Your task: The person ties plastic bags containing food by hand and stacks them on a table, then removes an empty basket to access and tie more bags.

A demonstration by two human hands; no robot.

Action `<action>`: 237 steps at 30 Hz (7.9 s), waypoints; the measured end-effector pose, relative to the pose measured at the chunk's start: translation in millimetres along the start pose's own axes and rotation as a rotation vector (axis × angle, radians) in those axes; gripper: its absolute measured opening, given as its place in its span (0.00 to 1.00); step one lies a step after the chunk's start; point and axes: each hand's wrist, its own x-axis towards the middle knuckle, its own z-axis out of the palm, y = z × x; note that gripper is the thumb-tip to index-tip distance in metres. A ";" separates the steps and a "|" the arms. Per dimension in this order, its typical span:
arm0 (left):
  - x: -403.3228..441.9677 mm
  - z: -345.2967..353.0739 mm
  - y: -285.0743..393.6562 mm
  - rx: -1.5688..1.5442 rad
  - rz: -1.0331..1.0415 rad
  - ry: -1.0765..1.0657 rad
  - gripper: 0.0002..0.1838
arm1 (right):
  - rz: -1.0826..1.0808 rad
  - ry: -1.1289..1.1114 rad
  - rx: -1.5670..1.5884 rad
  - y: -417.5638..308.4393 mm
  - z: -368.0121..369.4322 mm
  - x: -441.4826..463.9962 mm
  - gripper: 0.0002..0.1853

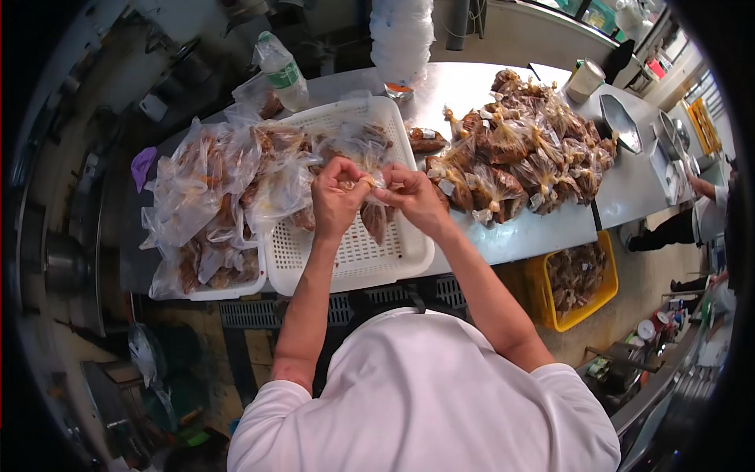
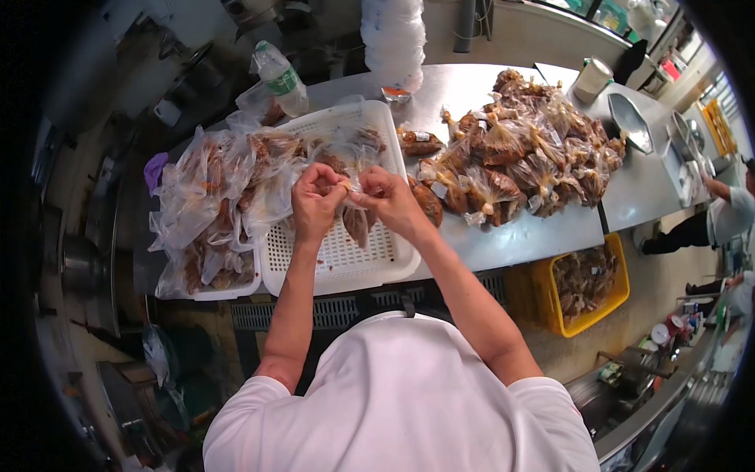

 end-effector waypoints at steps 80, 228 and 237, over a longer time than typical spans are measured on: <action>-21.6 -8.3 6.0 0.264 0.235 -0.169 0.49 | 0.119 0.251 0.332 47.5 26.6 4.5 0.19; 32.2 -37.3 -6.7 -1.170 -0.721 0.101 0.18 | 0.106 -0.278 -0.412 0.2 26.3 -4.5 0.15; -7.8 -26.2 63.6 0.649 0.602 -0.456 0.27 | -0.073 -0.176 -0.623 2.7 4.8 -8.5 0.14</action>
